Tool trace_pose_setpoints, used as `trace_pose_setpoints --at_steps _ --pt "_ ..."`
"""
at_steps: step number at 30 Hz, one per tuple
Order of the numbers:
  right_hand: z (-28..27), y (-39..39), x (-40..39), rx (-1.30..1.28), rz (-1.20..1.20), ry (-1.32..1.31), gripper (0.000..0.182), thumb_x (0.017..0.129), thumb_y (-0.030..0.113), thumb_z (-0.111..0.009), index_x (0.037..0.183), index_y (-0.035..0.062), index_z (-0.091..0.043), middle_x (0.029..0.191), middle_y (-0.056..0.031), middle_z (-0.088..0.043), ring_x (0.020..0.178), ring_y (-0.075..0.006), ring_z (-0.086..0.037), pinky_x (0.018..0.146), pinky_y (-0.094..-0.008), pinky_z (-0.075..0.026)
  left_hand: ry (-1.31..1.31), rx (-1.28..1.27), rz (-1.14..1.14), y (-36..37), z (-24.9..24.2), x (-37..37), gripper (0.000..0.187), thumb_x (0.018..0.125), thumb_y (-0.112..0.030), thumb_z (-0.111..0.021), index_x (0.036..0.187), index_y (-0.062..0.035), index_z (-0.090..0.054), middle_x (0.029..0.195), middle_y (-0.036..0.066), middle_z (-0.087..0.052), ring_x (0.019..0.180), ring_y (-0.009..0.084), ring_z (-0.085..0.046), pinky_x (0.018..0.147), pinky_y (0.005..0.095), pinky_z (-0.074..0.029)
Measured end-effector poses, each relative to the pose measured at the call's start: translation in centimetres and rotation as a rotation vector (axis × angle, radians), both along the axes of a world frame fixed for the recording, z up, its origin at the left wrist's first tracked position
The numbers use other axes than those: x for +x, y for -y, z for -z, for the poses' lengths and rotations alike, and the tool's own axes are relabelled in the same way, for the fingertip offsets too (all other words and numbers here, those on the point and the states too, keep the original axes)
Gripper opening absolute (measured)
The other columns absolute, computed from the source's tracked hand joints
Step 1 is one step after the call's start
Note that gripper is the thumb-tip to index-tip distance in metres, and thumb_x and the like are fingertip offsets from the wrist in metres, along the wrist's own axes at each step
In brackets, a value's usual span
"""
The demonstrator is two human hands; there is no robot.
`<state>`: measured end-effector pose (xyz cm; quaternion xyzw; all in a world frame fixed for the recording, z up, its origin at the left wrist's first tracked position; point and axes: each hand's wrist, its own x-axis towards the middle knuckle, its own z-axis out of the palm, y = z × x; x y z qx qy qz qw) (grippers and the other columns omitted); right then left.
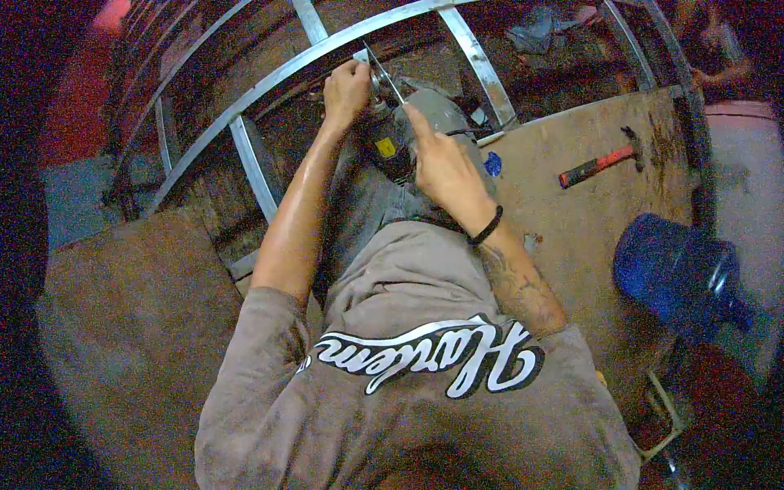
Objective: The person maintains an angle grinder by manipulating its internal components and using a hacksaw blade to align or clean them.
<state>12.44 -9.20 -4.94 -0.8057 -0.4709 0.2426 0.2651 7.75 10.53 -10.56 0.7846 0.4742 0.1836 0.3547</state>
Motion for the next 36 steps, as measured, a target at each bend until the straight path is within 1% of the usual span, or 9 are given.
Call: trace_pose_setpoints --at_steps 6,10,15,20,26,31,34,35,36 --pt "0.4 -2.2 -0.4 -0.119 0.001 0.107 0.052 0.085 0.009 -0.052 0.132 0.0132 -0.032 0.081 -0.0274 -0.06 0.077 -0.0454 -0.058 0.067 -0.0535 -0.043 0.006 0.014 -0.002 0.2 -0.1 0.1 0.043 0.083 -0.039 -0.045 0.091 -0.0029 -0.067 0.09 0.026 -0.063 0.089 0.044 -0.059 0.083 0.0477 -0.044" --pt "1.5 -3.6 -0.1 -0.039 0.007 0.117 0.049 0.086 0.01 -0.051 0.131 0.0105 -0.033 0.077 -0.0278 -0.06 0.075 -0.0455 -0.058 0.065 -0.0544 -0.044 -0.031 0.047 -0.017 -0.3 0.5 0.4 0.041 0.081 -0.036 -0.044 0.089 -0.0028 -0.067 0.091 0.027 -0.062 0.09 0.0446 -0.058 0.084 0.0482 -0.044" --pt "1.8 -0.9 -0.2 -0.01 -0.012 0.125 0.05 0.086 0.006 -0.047 0.133 0.0089 -0.031 0.071 -0.0281 -0.058 0.071 -0.0454 -0.058 0.063 -0.0539 -0.044 -0.082 -0.054 -0.037 -0.7 1.1 0.7 0.039 0.078 -0.034 -0.045 0.088 -0.003 -0.067 0.092 0.027 -0.062 0.092 0.045 -0.057 0.085 0.0485 -0.044" --pt "0.5 2.8 -0.9 -0.151 -0.056 0.146 0.059 0.081 0.003 -0.048 0.135 0.0075 -0.027 0.068 -0.0272 -0.058 0.063 -0.0453 -0.057 0.061 -0.0533 -0.045 -0.106 -0.094 -0.035 -1.3 1.8 1.6 0.041 0.079 -0.036 -0.047 0.09 -0.0038 -0.069 0.094 0.025 -0.063 0.095 0.0418 -0.059 0.086 0.0456 -0.044" --pt "3.9 -8.0 2.6 0.114 0.019 0.156 0.063 0.074 -0.002 -0.049 0.134 0.0066 -0.03 0.07 -0.0287 -0.058 0.065 -0.046 -0.058 0.062 -0.0544 -0.045 -0.12 -0.074 0.003 -0.5 0.5 1.6 0.041 0.079 -0.034 -0.044 0.089 -0.0018 -0.068 0.096 0.027 -0.062 0.095 0.0424 -0.058 0.087 0.0463 -0.043" --pt "1.8 2.2 -1.9 -0.069 0.009 0.108 0.06 0.073 -0.003 -0.048 0.131 0.0059 -0.035 0.074 -0.0288 -0.06 0.067 -0.0472 -0.058 0.063 -0.0536 -0.047 -0.054 -0.103 -0.03 -2.2 2.4 1.1 0.043 0.078 -0.034 -0.044 0.087 0.0017 -0.066 0.095 0.03 -0.06 0.094 0.0444 -0.057 0.086 0.048 -0.042" --pt "4.0 -1.2 -0.4 -0.07 -0.025 0.083 0.062 0.075 -0.001 -0.048 0.134 0.0002 -0.03 0.064 -0.0265 -0.058 0.058 -0.0414 -0.06 0.051 -0.0525 -0.045 -0.083 -0.053 -0.015 -0.9 1.9 1.5 0.042 0.076 -0.034 -0.046 0.083 0.002 -0.066 0.09 0.03 -0.061 0.09 0.0451 -0.058 0.084 0.0477 -0.043" --pt "5.7 -3.7 0.9 0.11 -0.035 0.187 0.051 0.076 0.002 -0.049 0.125 -0.0035 -0.035 0.065 -0.0268 -0.058 0.061 -0.043 -0.059 0.053 -0.0534 -0.045 -0.062 -0.033 0.046 -0.8 2.1 1.4 0.042 0.075 -0.035 -0.047 0.082 0.0013 -0.067 0.089 0.029 -0.061 0.089 0.0448 -0.058 0.083 0.0476 -0.044" --pt "6.2 -6.5 2.0 0.156 0.004 0.246 0.059 0.073 -0.001 -0.051 0.129 0.0036 -0.033 0.069 -0.0246 -0.06 0.063 -0.0424 -0.059 0.057 -0.0509 -0.047 -0.084 -0.043 0.036 -0.6 1.8 1.5 0.041 0.075 -0.035 -0.047 0.082 0.0008 -0.067 0.089 0.028 -0.062 0.089 0.0445 -0.059 0.082 0.0474 -0.044"
